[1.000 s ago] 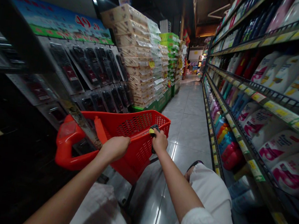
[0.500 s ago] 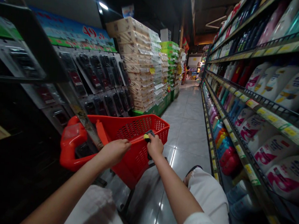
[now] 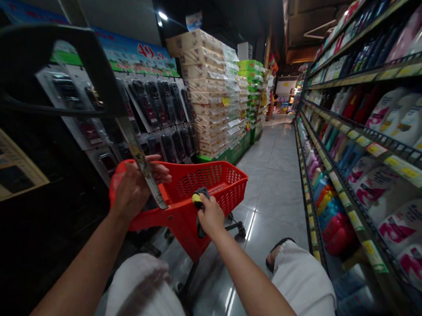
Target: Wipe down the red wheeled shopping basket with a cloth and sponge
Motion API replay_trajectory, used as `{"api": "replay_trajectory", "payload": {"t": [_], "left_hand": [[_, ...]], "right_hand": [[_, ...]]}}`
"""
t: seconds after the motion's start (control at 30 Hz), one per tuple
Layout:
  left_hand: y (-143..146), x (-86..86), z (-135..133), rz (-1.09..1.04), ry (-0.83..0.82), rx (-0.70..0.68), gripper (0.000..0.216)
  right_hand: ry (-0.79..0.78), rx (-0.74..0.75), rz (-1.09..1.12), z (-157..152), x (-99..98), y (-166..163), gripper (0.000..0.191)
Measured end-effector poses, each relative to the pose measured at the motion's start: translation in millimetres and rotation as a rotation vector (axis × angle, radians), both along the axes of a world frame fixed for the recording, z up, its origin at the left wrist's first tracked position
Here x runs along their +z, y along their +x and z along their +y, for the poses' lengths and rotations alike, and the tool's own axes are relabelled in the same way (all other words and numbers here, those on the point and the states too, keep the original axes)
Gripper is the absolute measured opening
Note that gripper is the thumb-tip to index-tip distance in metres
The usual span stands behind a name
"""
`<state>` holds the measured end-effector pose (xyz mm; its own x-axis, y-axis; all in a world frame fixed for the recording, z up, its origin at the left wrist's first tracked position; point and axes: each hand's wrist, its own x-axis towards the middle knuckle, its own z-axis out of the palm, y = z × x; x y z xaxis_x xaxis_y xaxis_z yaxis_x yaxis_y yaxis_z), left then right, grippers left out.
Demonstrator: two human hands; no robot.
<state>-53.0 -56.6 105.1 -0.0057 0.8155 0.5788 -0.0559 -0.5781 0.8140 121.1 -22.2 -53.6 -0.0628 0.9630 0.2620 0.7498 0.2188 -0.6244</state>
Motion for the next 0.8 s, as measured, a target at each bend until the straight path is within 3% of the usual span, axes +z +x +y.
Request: {"api": "replay_trajectory", "payload": {"t": [0.1, 0.23, 0.33, 0.5, 0.67, 0.8], "left_hand": [[6.1, 5.1, 12.7, -0.110, -0.132, -0.357, 0.059], [-0.2, 6.4, 21.5, -0.208, -0.261, -0.545, 0.060], [-4.4, 6.0, 28.5, -0.267, -0.349, -0.591, 0.064], [-6.8, 5.1, 41.5, -0.310, -0.397, -0.614, 0.066], [-4.3, 4.0, 53.7, -0.278, -0.384, -0.617, 0.065], [0.8, 2.4, 65.5, -0.273, -0.373, -0.644, 0.064]], "right_hand": [[-0.019, -0.015, -0.066, 4.9, -0.8, 10.9, 0.055], [-0.087, -0.145, -0.099, 23.9, -0.1, 28.1, 0.053], [-0.095, -0.123, -0.040, 21.3, 6.2, 14.5, 0.051], [0.005, 0.117, 0.063, 2.1, 20.7, -18.6, 0.051], [-0.069, -0.040, -0.047, 11.4, 33.3, -18.8, 0.050], [-0.024, 0.090, -0.098, 14.4, 45.4, -21.5, 0.051]]}}
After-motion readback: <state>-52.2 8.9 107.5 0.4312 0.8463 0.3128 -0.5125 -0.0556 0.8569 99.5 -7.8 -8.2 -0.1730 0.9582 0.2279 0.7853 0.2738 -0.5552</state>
